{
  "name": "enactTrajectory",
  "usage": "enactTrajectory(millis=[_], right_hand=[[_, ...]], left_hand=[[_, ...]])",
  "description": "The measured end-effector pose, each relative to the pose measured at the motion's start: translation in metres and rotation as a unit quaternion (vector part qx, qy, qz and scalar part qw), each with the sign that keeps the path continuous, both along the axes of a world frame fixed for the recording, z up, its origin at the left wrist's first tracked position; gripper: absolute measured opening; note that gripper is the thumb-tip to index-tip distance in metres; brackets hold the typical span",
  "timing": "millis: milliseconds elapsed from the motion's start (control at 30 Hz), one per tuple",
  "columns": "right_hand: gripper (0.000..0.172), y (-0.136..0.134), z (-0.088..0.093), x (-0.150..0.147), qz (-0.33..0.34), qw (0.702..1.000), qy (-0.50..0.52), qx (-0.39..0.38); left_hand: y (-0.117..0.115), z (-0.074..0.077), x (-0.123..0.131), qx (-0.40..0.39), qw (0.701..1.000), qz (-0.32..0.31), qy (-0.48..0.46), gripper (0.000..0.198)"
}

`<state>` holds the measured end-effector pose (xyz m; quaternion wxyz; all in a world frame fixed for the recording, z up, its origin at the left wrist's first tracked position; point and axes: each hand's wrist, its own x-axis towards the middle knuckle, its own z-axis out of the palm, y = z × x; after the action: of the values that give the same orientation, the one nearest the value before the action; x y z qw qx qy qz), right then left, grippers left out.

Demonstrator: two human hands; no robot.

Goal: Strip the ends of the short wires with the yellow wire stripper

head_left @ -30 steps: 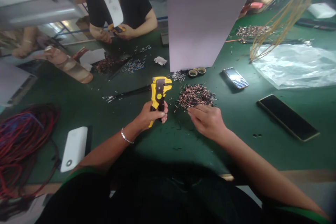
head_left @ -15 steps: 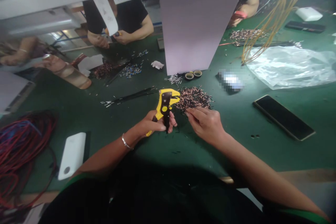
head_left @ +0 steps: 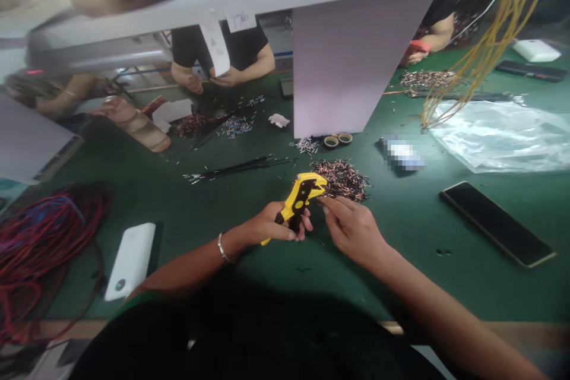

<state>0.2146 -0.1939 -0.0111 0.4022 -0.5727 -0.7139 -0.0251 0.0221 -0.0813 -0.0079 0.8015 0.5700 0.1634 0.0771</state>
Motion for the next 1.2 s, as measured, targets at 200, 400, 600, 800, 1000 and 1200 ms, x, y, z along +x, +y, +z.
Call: enactTrajectory(millis=[200, 400, 600, 800, 1000, 1200], right_hand=[[0.021, -0.001, -0.001, 0.000, -0.024, 0.998, 0.023, 0.047], [0.015, -0.005, 0.005, -0.002, -0.043, 0.995, 0.028, 0.080], [0.017, -0.005, 0.008, -0.004, -0.050, 0.994, 0.018, 0.099], [0.010, -0.006, 0.008, -0.005, -0.051, 0.989, -0.041, 0.133], [0.009, -0.006, 0.007, -0.012, -0.037, 0.980, -0.110, 0.160], [0.008, -0.007, 0.004, -0.018, -0.010, 0.978, -0.126, 0.169]], left_hand=[[0.000, -0.003, 0.000, -0.053, 0.998, 0.018, 0.004, 0.044], [0.000, -0.005, -0.001, -0.110, 0.993, 0.006, -0.032, 0.047], [0.002, -0.007, 0.000, -0.107, 0.993, -0.014, -0.055, 0.050], [0.001, -0.005, 0.000, -0.082, 0.995, -0.030, -0.038, 0.050], [-0.002, -0.004, -0.001, -0.060, 0.998, -0.014, -0.020, 0.048], [-0.003, 0.001, 0.001, 0.000, 1.000, -0.026, -0.006, 0.033]])
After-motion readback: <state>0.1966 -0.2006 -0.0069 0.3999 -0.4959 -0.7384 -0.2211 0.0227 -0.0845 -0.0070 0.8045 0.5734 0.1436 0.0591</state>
